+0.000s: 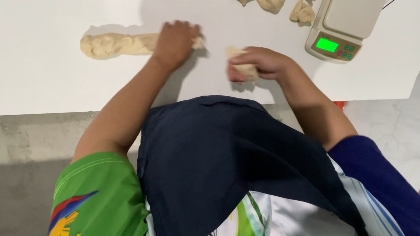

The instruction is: Divide a large mass of dough into smaller individual portions and weigh them on a digital scale.

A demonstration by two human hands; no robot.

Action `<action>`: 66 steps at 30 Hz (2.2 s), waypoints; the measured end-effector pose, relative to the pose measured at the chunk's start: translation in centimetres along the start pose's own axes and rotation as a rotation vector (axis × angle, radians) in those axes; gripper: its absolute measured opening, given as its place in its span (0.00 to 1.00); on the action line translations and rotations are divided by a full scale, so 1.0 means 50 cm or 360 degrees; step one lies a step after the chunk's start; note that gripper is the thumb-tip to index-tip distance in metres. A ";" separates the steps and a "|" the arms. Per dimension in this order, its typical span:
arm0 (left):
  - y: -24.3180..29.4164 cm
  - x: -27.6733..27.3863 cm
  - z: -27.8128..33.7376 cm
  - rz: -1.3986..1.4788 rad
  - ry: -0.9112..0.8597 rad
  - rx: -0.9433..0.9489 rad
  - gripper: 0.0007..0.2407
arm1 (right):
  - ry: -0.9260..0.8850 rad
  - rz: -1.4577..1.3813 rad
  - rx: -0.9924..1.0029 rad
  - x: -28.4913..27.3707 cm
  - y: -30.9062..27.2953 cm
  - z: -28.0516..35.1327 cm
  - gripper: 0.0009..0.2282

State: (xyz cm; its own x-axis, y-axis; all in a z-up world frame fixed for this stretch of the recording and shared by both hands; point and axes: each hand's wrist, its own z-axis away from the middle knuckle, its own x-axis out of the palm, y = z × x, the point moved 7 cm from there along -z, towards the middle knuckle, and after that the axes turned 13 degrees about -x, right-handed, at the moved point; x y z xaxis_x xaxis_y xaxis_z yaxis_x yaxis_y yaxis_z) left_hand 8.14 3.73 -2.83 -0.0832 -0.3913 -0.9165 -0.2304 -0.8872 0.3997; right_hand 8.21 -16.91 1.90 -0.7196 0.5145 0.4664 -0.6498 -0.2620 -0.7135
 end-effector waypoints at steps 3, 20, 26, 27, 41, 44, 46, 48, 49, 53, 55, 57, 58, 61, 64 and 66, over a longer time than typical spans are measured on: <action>-0.061 0.031 0.012 0.0061 -0.0243 -0.0399 0.08 | 0.0224 -0.0434 -0.0526 -0.116 -0.035 0.152 0.15; -0.054 -0.118 0.079 -0.0323 -0.0225 -0.0678 0.31 | 0.1794 0.2143 -0.0677 -0.524 -0.049 0.494 0.30; -0.104 -0.060 0.085 -0.0185 -0.0409 -0.0589 0.18 | 0.1746 0.1826 -0.0862 -0.404 0.062 0.418 0.18; -0.086 -0.073 0.067 -0.0193 -0.0408 -0.0563 0.18 | 0.1776 0.1819 -0.0864 -0.337 0.021 0.390 0.18; 0.255 -0.048 -0.027 0.0525 -0.0572 -0.0099 0.20 | 0.0427 0.1568 -0.0646 -0.056 -0.006 0.036 0.27; 0.250 -0.048 -0.031 0.0414 -0.0323 -0.0133 0.28 | 0.0608 0.1727 -0.0472 -0.100 0.022 0.053 0.23; 0.232 -0.057 -0.010 0.0158 -0.0123 -0.0108 0.31 | 0.0643 0.1737 -0.0459 -0.107 0.024 0.063 0.22; 0.195 -0.045 0.016 -0.0096 0.0081 -0.0066 0.33 | 0.0692 0.1748 -0.0448 -0.118 0.023 0.072 0.21; 0.157 -0.016 0.033 -0.0077 0.0013 -0.0163 0.28 | 0.0699 0.1737 -0.0417 -0.122 0.025 0.075 0.21; 0.073 0.032 0.064 -0.0108 -0.0319 -0.0412 0.19 | 0.0700 0.1775 -0.0281 -0.146 0.054 0.062 0.20; 0.093 0.009 0.035 -0.0085 -0.0373 -0.0412 0.20 | 0.0674 0.1814 -0.0200 -0.161 0.090 0.044 0.17; 0.138 -0.012 0.001 -0.0059 -0.0424 -0.0420 0.21 | 0.0641 0.1857 -0.0118 -0.162 0.104 0.038 0.15; 0.189 -0.033 -0.020 0.0056 -0.0335 -0.0230 0.28 | 0.0597 0.1907 -0.0114 -0.149 0.098 0.037 0.14; 0.267 -0.005 -0.073 0.0347 -0.0370 -0.0107 0.35 | 0.0504 0.1988 -0.0177 -0.102 -0.002 0.073 0.14; 0.254 0.098 -0.087 0.0551 -0.0712 -0.0271 0.30 | 0.0652 0.1898 -0.0536 -0.131 -0.073 0.152 0.20; 0.237 0.137 -0.086 0.0581 -0.0900 -0.0387 0.24 | 0.0814 0.1788 -0.0837 -0.233 -0.072 0.227 0.23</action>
State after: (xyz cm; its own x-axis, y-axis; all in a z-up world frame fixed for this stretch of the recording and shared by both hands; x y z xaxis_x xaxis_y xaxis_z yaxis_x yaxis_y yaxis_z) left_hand 9.03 -10.49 -4.30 -0.6187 -0.5454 -0.5654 0.1253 -0.7790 0.6144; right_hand 16.13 -31.23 4.99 -0.5508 0.5048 -0.6647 0.4822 -0.4575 -0.7471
